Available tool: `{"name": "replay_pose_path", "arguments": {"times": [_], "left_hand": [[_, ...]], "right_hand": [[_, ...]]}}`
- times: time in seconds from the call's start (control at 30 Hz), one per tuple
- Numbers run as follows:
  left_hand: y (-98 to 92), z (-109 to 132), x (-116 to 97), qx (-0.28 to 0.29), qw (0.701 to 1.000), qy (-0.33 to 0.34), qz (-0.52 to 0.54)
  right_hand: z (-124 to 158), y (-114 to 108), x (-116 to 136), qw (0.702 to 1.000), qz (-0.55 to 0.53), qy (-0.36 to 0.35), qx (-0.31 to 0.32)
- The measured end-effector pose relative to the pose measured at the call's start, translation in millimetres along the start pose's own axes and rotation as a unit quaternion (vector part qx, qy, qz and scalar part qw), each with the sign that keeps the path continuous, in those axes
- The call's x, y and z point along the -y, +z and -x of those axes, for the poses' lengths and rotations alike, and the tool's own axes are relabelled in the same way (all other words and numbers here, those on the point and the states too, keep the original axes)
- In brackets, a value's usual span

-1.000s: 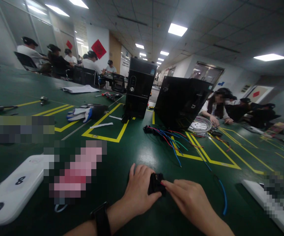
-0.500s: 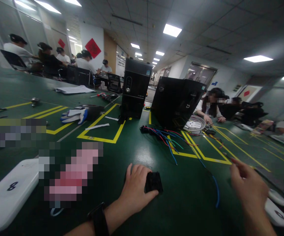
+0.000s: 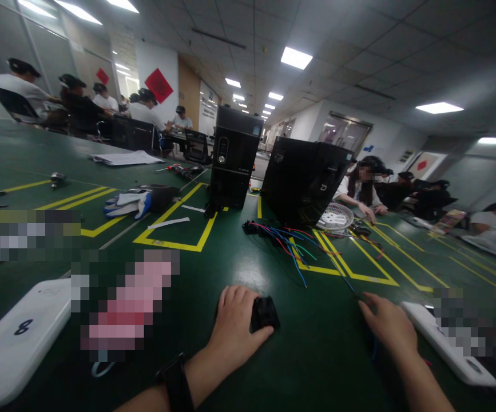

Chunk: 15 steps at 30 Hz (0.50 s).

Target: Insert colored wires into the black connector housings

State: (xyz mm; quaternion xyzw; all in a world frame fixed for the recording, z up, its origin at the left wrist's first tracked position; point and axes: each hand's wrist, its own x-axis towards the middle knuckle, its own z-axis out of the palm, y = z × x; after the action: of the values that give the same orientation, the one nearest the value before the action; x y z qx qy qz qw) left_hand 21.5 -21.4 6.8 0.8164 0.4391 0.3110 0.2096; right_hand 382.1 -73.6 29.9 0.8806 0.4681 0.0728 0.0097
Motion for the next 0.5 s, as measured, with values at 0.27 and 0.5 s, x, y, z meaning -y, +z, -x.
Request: {"name": "replay_pose_path", "arguments": {"times": [0.27,0.5], "left_hand": [[-5.5,-7,11,-0.033,0.991,-0.025,-0.128],[-15.0,-34,15,-0.004,0.972,-0.146,-0.184]], "right_hand": [[2,6,8,0.999,0.001,0.032,0.01],[-7,5,-6,0.999,-0.037,0.012,0.018]]}}
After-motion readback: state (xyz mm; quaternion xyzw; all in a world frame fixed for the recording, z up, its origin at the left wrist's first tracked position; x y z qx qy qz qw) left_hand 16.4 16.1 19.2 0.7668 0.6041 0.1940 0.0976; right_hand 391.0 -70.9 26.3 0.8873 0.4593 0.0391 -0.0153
